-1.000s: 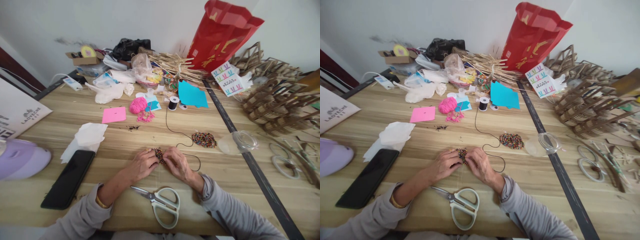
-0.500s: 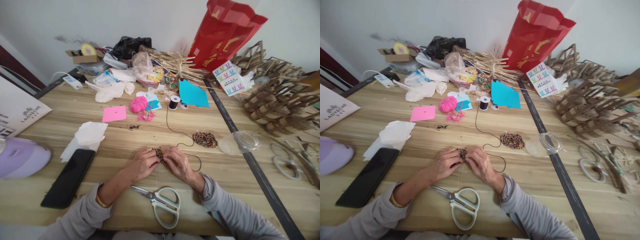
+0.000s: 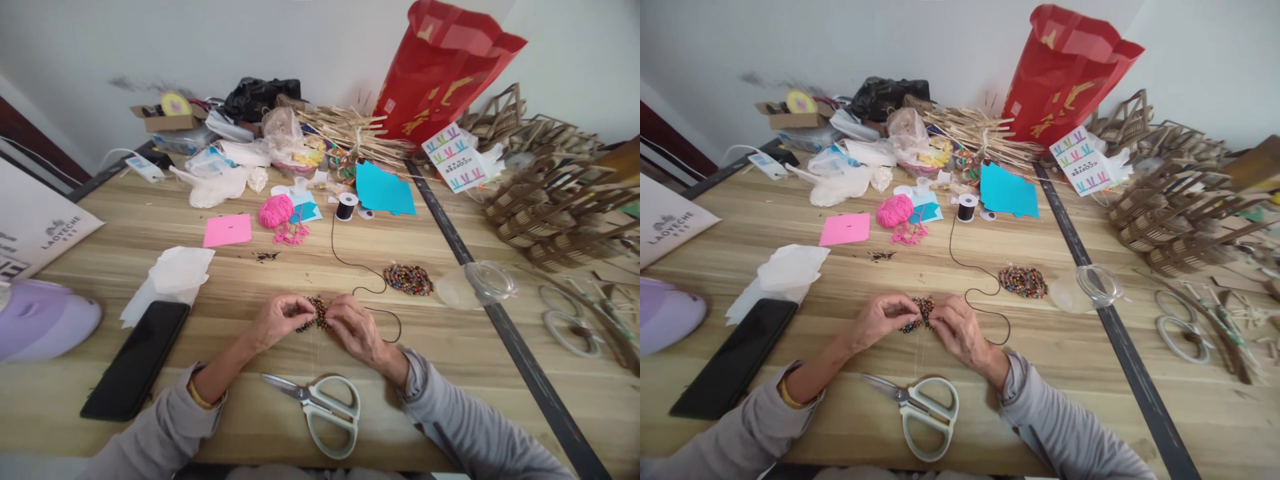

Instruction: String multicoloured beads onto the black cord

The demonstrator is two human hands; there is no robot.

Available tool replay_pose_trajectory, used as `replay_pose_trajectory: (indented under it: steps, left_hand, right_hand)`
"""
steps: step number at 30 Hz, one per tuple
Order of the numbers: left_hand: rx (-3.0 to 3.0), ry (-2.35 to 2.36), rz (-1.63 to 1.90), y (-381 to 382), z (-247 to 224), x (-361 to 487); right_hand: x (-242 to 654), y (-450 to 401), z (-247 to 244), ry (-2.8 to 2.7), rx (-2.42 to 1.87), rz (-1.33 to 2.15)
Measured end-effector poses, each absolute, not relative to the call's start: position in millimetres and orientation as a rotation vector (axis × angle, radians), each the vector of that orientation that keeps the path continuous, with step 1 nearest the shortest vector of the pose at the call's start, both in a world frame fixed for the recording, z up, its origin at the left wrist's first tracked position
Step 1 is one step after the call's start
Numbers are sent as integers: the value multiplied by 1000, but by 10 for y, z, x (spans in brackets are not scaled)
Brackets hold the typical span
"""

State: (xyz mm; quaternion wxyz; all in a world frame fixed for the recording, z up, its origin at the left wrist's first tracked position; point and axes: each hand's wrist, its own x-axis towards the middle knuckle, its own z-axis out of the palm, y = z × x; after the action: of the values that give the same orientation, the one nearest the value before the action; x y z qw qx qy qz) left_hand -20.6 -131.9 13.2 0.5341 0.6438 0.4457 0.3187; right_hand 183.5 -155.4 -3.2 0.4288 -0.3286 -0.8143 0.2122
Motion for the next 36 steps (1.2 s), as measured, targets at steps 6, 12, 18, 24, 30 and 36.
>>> replay_pose_trajectory:
  steps: [6,12,18,24,30,36]
  left_hand:
    - [1430,1014,741,-1320,113,-193]
    - [1431,1007,728,-1316,113,-190]
    - [1437,1003,724,-1328,95,-182]
    - [1463,1013,704,-1326,109,-179]
    - [1482,1020,682,-1324,98,-178]
    - [1490,1010,689,-1326,110,-179]
  right_hand:
    - [1836,-1552,-45,-2054,-813,562]
    - [1836,-1549,-53,-2064,-802,574]
    - [1831,-1546,-51,-2069,-795,571]
    - [1823,-1549,-30,-2075,-822,589]
    - [1815,-1547,-17,-2085,-827,589]
    - [1816,-1541,-20,-2088,-813,581]
